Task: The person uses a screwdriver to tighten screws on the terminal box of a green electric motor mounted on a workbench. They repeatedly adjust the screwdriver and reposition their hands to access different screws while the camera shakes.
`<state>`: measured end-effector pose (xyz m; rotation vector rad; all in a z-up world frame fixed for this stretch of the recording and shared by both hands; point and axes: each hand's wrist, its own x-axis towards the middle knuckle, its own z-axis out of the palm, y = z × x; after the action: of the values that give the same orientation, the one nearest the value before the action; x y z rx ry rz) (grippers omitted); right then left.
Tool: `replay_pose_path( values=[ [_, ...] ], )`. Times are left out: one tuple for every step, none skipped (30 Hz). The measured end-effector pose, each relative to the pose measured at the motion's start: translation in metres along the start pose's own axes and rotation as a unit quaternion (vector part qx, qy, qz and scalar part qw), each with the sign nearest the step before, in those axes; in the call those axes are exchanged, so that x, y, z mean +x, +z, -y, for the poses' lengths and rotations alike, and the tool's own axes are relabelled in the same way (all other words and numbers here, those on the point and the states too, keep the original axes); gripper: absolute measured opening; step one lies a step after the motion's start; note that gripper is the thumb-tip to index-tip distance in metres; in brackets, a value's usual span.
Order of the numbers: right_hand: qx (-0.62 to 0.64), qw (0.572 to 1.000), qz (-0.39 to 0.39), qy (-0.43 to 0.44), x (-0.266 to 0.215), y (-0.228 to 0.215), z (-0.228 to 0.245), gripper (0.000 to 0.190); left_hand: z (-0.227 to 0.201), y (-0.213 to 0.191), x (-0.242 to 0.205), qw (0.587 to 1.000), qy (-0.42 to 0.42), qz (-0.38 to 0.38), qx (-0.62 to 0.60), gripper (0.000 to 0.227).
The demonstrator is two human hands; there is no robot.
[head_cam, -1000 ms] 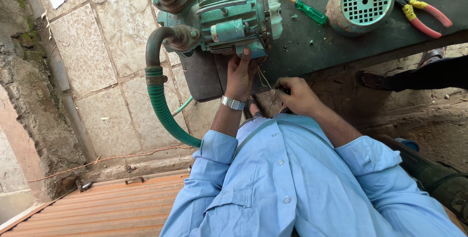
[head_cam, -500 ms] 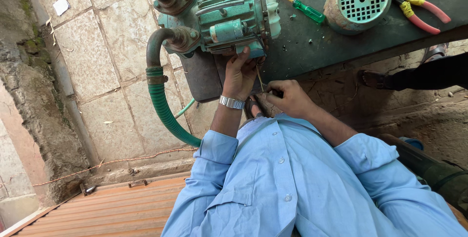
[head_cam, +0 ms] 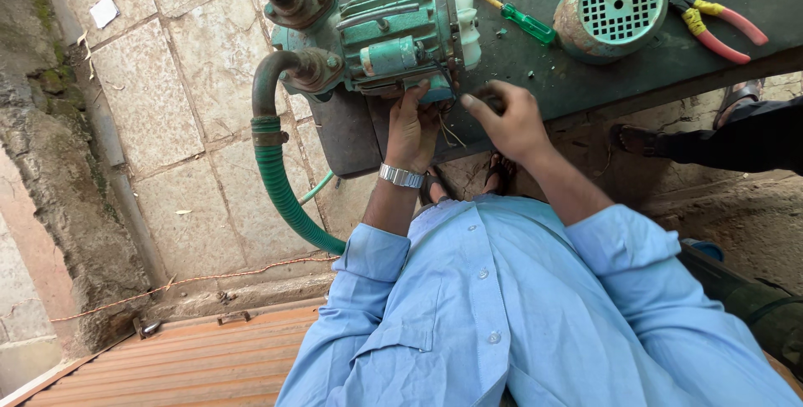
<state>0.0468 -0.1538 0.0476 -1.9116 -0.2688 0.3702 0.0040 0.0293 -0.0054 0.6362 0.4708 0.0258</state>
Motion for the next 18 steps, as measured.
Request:
replay_pose_path(
  values=[
    [0.033, 0.998, 0.021, 0.05, 0.005, 0.003, 0.003, 0.042, 0.002, -0.002, 0.001, 1.0, -0.004, -0.01, 0.001, 0.026],
    [0.065, 0.992, 0.041, 0.1, 0.01, 0.007, 0.007, 0.042, 0.003, -0.004, 0.001, 1.0, -0.007, -0.019, 0.001, 0.024],
    [0.096, 0.982, 0.061, 0.148, 0.015, 0.009, 0.011, 0.043, 0.003, -0.005, 0.002, 1.0, -0.007, -0.02, 0.006, 0.024],
    [0.12, 0.975, 0.071, 0.173, 0.018, 0.012, 0.014, 0.042, 0.004, -0.006, 0.003, 1.0, -0.007, -0.021, 0.012, 0.023],
    [0.143, 0.966, 0.083, 0.199, 0.019, 0.016, 0.017, 0.042, 0.006, -0.008, 0.002, 1.0, -0.007, -0.024, 0.015, 0.023],
    [0.166, 0.955, 0.095, 0.224, 0.019, 0.019, 0.02, 0.042, 0.006, -0.009, 0.003, 1.0, -0.006, -0.018, 0.017, 0.023],
    [0.196, 0.949, 0.089, 0.23, 0.018, 0.022, 0.022, 0.041, 0.006, -0.011, 0.003, 1.0, -0.004, -0.014, 0.019, 0.024],
    [0.225, 0.942, 0.082, 0.235, 0.018, 0.025, 0.023, 0.039, 0.005, -0.012, 0.003, 1.0, -0.002, -0.009, 0.02, 0.024],
    [0.254, 0.934, 0.075, 0.239, 0.019, 0.026, 0.024, 0.038, 0.004, -0.012, 0.003, 1.0, -0.005, -0.013, 0.025, 0.024],
    [0.269, 0.931, 0.074, 0.234, 0.019, 0.028, 0.025, 0.037, 0.002, -0.011, 0.004, 0.999, -0.008, -0.016, 0.029, 0.025],
    [0.284, 0.928, 0.073, 0.23, 0.019, 0.029, 0.025, 0.036, 0.001, -0.01, 0.003, 0.999, -0.012, -0.02, 0.033, 0.025],
    [0.298, 0.924, 0.071, 0.227, 0.019, 0.03, 0.024, 0.035, 0.0, -0.009, 0.002, 0.999, -0.007, -0.015, 0.038, 0.026],
    [0.31, 0.922, 0.064, 0.224, 0.019, 0.032, 0.023, 0.034, -0.002, -0.008, 0.001, 0.999, -0.003, -0.011, 0.043, 0.028],
    [0.321, 0.919, 0.057, 0.222, 0.018, 0.034, 0.022, 0.033, -0.003, -0.006, -0.001, 0.999, 0.001, -0.007, 0.048, 0.03],
    [0.333, 0.916, 0.052, 0.218, 0.017, 0.038, 0.021, 0.032, -0.005, -0.005, -0.003, 0.998, 0.006, -0.021, 0.061, 0.031],
    [0.328, 0.919, 0.041, 0.214, 0.016, 0.04, 0.02, 0.031, -0.006, -0.005, -0.005, 0.997, 0.01, -0.034, 0.075, 0.033],
    [0.325, 0.922, 0.029, 0.211, 0.016, 0.043, 0.019, 0.03, -0.008, -0.005, -0.008, 0.995, 0.014, -0.049, 0.089, 0.035],
    [0.321, 0.924, 0.018, 0.207, 0.015, 0.045, 0.018, 0.03, -0.007, -0.005, -0.01, 0.995, 0.018, -0.054, 0.086, 0.037]
  ],
)
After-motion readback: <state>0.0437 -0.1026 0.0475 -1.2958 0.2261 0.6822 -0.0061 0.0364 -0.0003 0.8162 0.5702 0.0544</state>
